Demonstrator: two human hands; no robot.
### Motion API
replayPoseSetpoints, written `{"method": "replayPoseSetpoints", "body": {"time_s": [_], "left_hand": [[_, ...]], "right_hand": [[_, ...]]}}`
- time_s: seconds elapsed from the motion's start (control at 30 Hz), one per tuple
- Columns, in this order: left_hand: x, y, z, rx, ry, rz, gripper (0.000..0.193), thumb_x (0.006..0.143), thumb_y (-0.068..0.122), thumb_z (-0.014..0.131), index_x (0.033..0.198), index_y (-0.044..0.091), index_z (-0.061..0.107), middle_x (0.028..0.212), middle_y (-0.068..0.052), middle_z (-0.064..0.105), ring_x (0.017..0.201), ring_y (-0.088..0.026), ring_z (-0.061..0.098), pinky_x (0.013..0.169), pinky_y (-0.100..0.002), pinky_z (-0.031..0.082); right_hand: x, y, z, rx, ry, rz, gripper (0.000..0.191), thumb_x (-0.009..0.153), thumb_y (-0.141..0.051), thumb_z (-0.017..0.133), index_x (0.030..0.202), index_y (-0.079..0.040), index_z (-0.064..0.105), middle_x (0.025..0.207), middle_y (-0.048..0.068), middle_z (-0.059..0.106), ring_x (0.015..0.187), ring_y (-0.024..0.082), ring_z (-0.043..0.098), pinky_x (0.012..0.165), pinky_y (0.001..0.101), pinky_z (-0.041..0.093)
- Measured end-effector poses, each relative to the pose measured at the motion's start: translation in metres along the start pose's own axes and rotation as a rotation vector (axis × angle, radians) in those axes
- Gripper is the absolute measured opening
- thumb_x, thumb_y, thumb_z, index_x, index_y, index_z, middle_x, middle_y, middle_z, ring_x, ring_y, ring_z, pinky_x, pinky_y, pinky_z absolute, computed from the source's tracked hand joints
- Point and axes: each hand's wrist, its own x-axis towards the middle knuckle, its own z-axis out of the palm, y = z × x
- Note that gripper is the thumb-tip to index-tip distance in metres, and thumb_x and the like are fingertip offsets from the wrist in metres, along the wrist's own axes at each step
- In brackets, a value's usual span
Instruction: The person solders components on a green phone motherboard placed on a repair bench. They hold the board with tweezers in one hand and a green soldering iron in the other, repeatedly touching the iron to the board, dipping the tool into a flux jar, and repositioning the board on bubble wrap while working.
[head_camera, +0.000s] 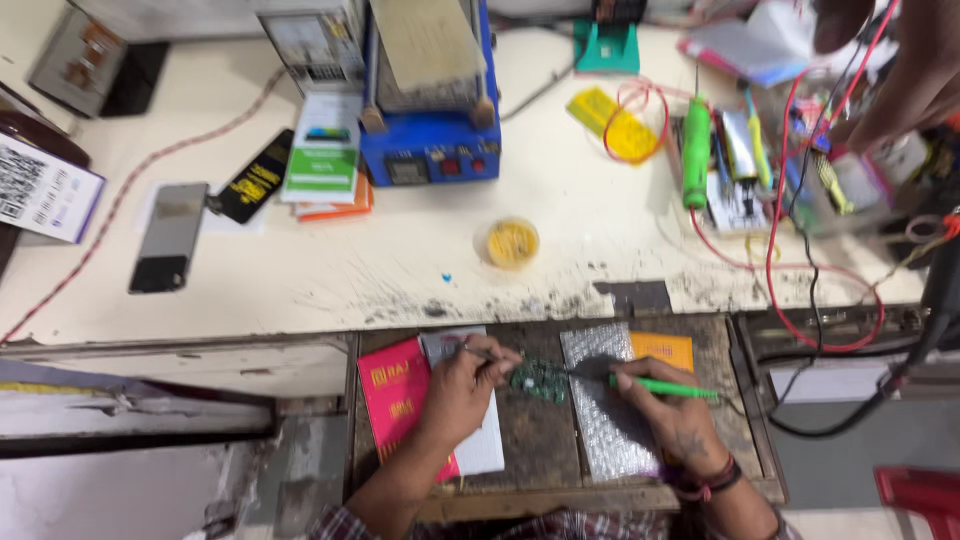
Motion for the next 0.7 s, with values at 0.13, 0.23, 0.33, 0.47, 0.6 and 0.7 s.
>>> {"method": "replayPoseSetpoints", "body": {"time_s": [0.13,0.23,0.33,0.47,0.6,0.7], "left_hand": [[-0.001,0.008,0.001,-0.065,0.032,0.034,0.013,0.101,0.008,0.063,0.106,0.006,0.051,0.103,-0.010,0.080,0.089,-0.017,0.078,0.069,-0.031,0.065],[-0.008,0.005,0.001,-0.033,0.040,0.015,0.015,0.100,0.009,0.064,0.105,0.006,0.050,0.103,-0.009,0.080,0.088,-0.016,0.079,0.071,-0.030,0.064],[-0.012,0.002,0.000,0.069,0.001,0.042,0.015,0.102,0.008,0.065,0.109,0.006,0.051,0.102,-0.009,0.080,0.078,-0.017,0.074,0.069,-0.030,0.061],[0.002,0.004,-0.003,-0.006,0.009,0.042,0.017,0.102,0.007,0.063,0.104,0.006,0.046,0.104,-0.010,0.080,0.089,-0.018,0.079,0.072,-0.030,0.063],[-0.001,0.000,-0.002,-0.047,-0.017,0.072,0.018,0.103,0.005,0.061,0.108,0.006,0.044,0.106,-0.011,0.078,0.095,-0.019,0.079,0.075,-0.031,0.065],[-0.002,-0.010,-0.004,-0.041,-0.023,0.062,0.018,0.105,0.004,0.060,0.111,0.006,0.044,0.108,-0.011,0.078,0.093,-0.020,0.079,0.074,-0.031,0.065]], "right_hand": [[-0.001,-0.001,0.000,-0.004,0.011,0.042,0.023,0.090,-0.020,0.073,0.103,-0.002,0.078,0.085,0.007,0.079,0.079,0.014,0.071,0.070,0.0286,0.055],[-0.008,0.003,0.000,-0.034,-0.009,0.029,0.023,0.092,-0.020,0.071,0.104,-0.002,0.078,0.087,0.007,0.079,0.080,0.013,0.070,0.071,0.0281,0.056],[-0.014,0.003,0.000,0.046,-0.025,0.077,0.022,0.096,-0.020,0.072,0.106,-0.001,0.076,0.089,0.008,0.077,0.081,0.014,0.070,0.071,0.0288,0.054],[0.002,-0.003,0.000,-0.099,-0.005,-0.041,0.020,0.092,-0.016,0.072,0.105,-0.003,0.078,0.091,0.006,0.078,0.081,0.013,0.070,0.069,0.0272,0.055],[-0.001,0.002,0.002,-0.040,-0.011,-0.013,0.017,0.093,-0.013,0.073,0.105,-0.002,0.077,0.091,0.007,0.078,0.081,0.012,0.070,0.070,0.0255,0.055],[-0.003,0.016,0.001,-0.023,-0.012,0.049,0.017,0.094,-0.010,0.073,0.108,0.000,0.076,0.091,0.010,0.077,0.081,0.014,0.069,0.071,0.0257,0.053]]}}
